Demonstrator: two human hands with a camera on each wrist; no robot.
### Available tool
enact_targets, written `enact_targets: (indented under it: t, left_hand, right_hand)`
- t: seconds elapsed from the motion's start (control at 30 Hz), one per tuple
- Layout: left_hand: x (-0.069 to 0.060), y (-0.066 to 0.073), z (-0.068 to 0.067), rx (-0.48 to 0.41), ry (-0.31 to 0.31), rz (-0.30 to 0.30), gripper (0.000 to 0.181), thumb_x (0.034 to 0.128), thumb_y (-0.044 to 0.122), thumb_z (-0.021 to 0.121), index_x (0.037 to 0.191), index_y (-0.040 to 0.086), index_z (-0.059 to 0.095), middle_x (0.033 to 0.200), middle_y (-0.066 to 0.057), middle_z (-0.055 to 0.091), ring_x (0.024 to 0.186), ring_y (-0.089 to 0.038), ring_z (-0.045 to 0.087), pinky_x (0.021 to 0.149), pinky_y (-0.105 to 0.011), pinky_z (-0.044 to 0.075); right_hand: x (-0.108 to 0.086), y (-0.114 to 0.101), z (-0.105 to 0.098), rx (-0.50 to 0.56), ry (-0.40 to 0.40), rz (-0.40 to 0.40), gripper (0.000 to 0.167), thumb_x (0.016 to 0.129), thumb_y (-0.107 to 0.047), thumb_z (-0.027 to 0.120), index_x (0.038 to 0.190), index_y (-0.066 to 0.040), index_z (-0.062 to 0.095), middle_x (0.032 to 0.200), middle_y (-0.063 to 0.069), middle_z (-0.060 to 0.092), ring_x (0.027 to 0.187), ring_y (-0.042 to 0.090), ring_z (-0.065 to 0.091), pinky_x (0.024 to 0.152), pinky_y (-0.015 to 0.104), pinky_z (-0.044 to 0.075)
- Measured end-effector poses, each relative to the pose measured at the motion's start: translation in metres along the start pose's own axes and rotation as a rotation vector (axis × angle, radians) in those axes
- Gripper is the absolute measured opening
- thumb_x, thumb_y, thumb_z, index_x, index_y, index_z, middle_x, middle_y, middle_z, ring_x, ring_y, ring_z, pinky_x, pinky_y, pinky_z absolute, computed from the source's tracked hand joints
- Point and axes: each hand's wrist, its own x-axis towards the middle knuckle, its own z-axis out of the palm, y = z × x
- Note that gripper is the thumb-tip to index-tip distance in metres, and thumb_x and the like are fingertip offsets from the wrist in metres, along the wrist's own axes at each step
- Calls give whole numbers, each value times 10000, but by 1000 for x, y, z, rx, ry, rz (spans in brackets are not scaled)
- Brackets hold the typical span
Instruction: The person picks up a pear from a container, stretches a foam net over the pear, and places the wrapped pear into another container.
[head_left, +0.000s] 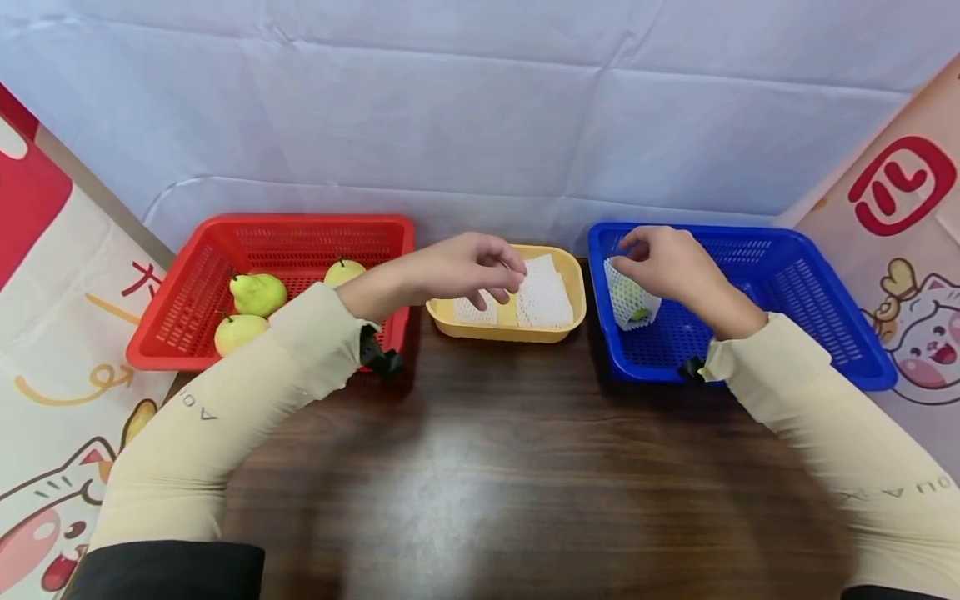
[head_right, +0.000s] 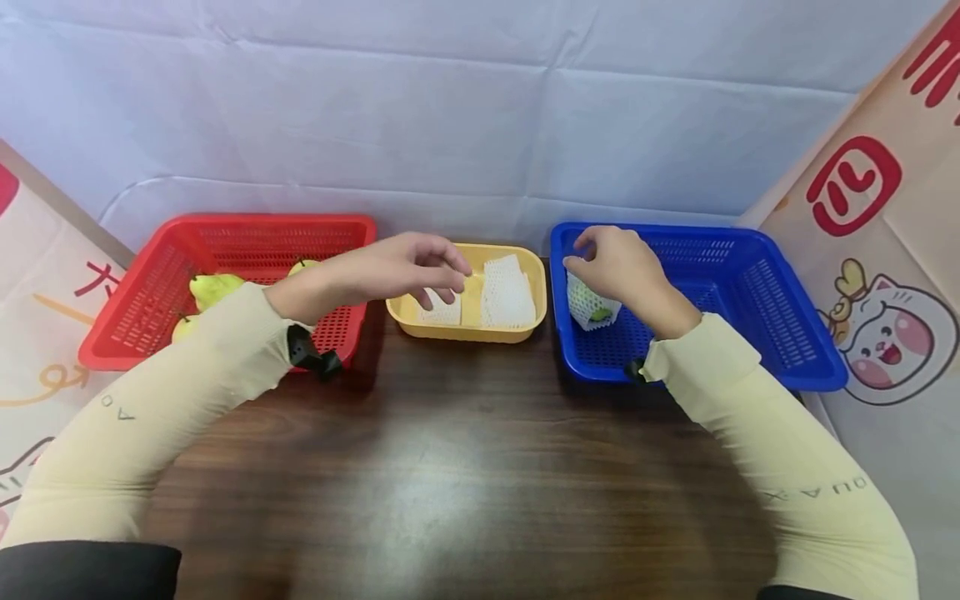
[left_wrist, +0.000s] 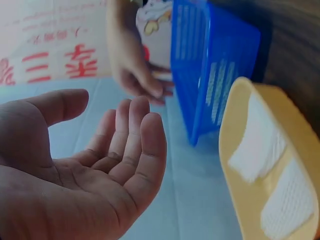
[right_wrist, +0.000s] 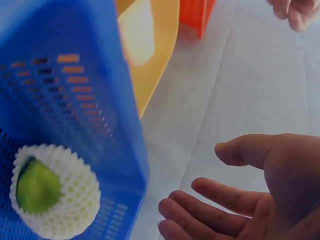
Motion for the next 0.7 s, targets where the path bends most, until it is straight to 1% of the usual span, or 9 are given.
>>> enact_targets:
  t: [0.07,0.2,0.3,0.4,0.53,0.6,0.7]
  left_hand:
    - [-7,-4,-10,-7,37,11,294,1013,182,624,1259,21,611,1173,-122,677,1053,-256,682,842,-380,590]
    - [-22,-11,-32,-31,121,2,294,1015,192,637,1269,46,614,1206,-114,665,1086,-266,670,860,-375,588]
    - [-34,-17,-47,-20,195,9,307,1018,190,633,1282,37,601,1190,-127,662,1076,-267,668,851,-367,591]
    - [-44,-24,-62,-5,273,35,311,1025,186,615,1286,19,594,1156,-144,667,1036,-246,680,853,-388,593]
    - [-59,-36,-80,16,389,51,321,1031,221,607,1281,20,590,1142,-132,673,997,-210,683,852,-372,591]
    - [-66,-43,-89,32,455,59,326,1031,241,610,1275,25,591,1130,-101,675,975,-189,680,820,-329,591]
    - [-74,-54,-102,30,555,79,310,1022,249,629,1251,42,605,1075,-35,683,938,-157,676,763,-273,584]
  right_hand:
    - [-3,-5,1,16,19,-27,447,1018,-324,601,1323,2,615,1218,268,658,1065,399,633,832,565,530]
    - [-10,-14,2,54,53,-72,398,1016,-281,609,1302,-6,633,1188,239,674,1056,370,636,856,551,521]
    - [-15,-21,2,91,73,-97,374,1016,-265,614,1293,-14,639,1166,219,679,1043,349,639,861,537,516]
    - [-22,-28,3,132,85,-118,363,1014,-260,620,1294,-31,642,1155,200,681,1036,331,644,862,523,515]
    - [-30,-37,7,196,98,-148,357,1013,-244,625,1310,-46,632,1164,187,682,1053,318,646,872,515,518]
    - [-34,-41,10,227,111,-168,354,1013,-225,625,1318,-44,623,1174,184,684,1066,319,648,878,520,524]
    - [-39,-49,14,281,143,-203,345,1012,-190,627,1323,-40,612,1191,171,683,1087,309,648,902,518,533]
